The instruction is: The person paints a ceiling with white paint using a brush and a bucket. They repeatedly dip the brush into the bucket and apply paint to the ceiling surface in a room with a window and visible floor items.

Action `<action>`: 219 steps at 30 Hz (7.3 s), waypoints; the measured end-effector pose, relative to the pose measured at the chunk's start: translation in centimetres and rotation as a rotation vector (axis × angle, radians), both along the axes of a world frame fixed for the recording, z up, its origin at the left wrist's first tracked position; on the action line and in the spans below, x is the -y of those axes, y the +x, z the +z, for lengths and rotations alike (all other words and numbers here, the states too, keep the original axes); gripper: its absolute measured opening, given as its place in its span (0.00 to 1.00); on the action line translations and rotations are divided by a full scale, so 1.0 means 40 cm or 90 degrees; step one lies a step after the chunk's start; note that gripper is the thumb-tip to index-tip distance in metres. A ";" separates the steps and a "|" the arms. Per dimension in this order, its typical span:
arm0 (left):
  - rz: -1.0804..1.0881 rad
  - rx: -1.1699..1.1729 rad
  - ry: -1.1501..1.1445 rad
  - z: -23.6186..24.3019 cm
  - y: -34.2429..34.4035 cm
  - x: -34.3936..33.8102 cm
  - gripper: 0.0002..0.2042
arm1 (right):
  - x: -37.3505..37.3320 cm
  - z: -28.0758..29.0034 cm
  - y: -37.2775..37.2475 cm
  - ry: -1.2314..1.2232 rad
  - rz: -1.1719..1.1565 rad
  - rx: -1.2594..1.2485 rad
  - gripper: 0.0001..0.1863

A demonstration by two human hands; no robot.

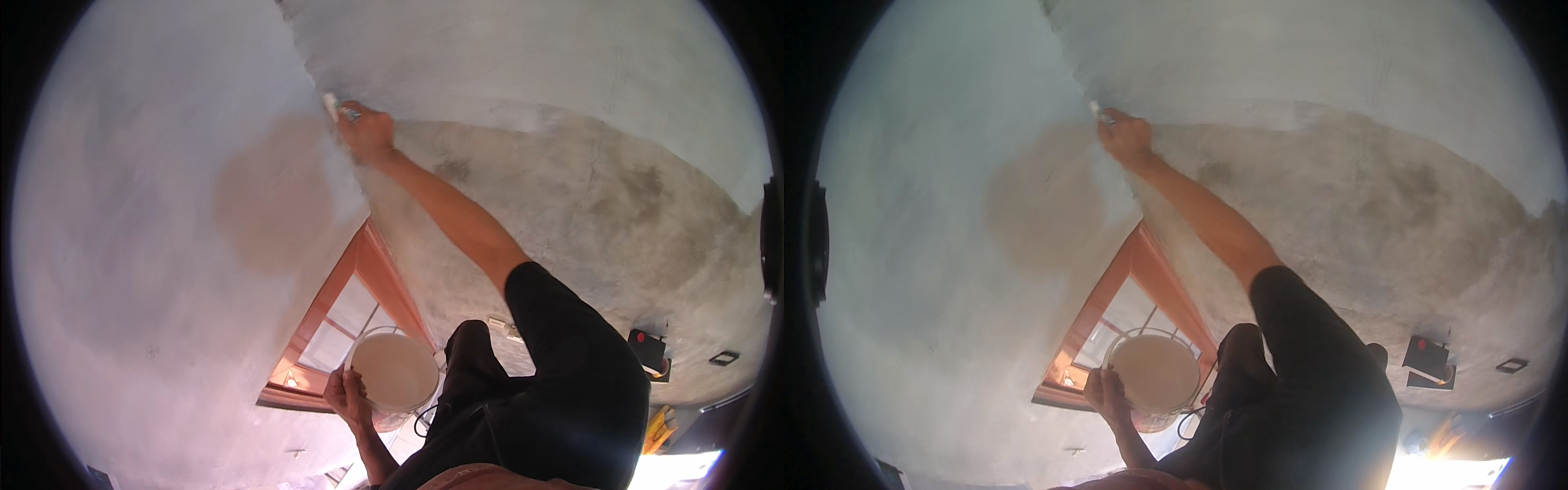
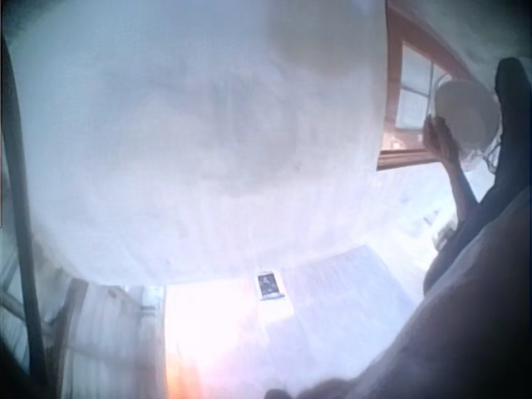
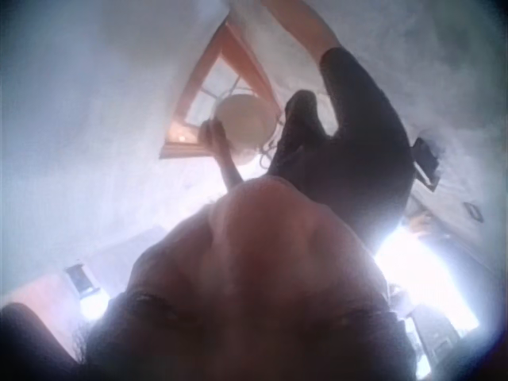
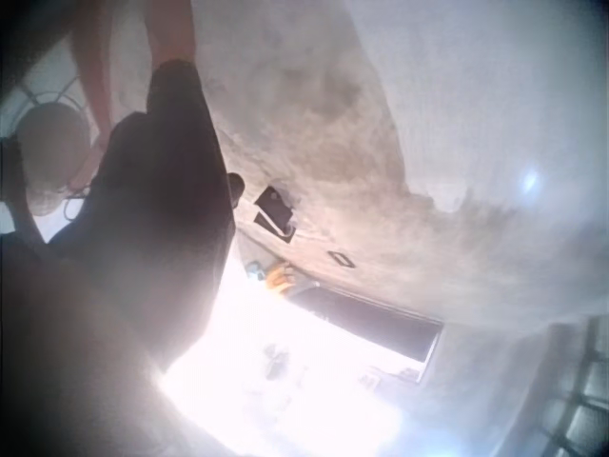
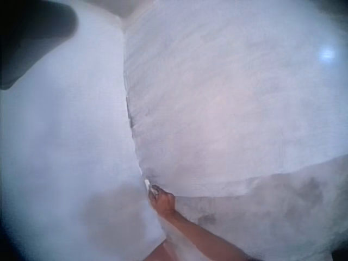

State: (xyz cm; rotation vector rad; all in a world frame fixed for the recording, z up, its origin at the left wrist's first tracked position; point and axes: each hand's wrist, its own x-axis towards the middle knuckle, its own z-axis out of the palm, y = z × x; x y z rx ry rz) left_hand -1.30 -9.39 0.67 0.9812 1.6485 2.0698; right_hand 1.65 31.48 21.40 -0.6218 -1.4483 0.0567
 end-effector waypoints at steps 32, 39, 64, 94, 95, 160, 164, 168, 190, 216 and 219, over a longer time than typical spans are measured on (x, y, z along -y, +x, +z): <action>-0.130 -0.003 0.006 0.019 -0.004 -0.148 0.15 | 0.369 -0.064 0.687 0.231 -0.430 0.185 0.12; -0.135 -0.027 0.016 0.027 0.000 -0.146 0.17 | 0.327 -0.060 0.675 0.228 -0.238 0.132 0.13; -0.006 -0.022 -0.031 0.034 0.048 -0.054 0.12 | 0.056 -0.005 0.053 -0.075 0.134 0.008 0.11; -0.189 -0.035 0.087 0.010 0.001 -0.142 0.14 | 0.820 -0.065 1.141 0.153 -0.816 -0.016 0.11; -0.202 -0.054 0.096 0.006 -0.005 -0.144 0.14 | 0.790 -0.073 1.126 0.188 -0.831 0.076 0.13; -0.301 -0.039 0.060 0.257 0.102 -0.187 0.18 | 0.811 0.048 1.217 0.150 -0.454 -0.076 0.13; -0.272 -0.052 0.067 0.284 0.119 -0.169 0.16 | 0.866 0.040 1.394 0.075 -0.388 -0.320 0.09; -0.307 -0.055 0.084 0.257 0.086 -0.186 0.14 | 0.920 -0.008 1.606 0.166 -0.619 -0.317 0.07; -0.216 -0.051 0.050 0.196 0.088 -0.187 0.14 | 0.439 0.097 0.736 0.131 -0.092 0.011 0.12; -0.211 -0.058 0.013 0.125 0.054 -0.220 0.14 | 0.708 -0.062 1.341 0.187 -0.900 -0.057 0.08; -0.184 -0.064 0.003 0.096 0.044 -0.204 0.13 | 0.643 -0.075 1.061 0.203 -0.623 -0.012 0.09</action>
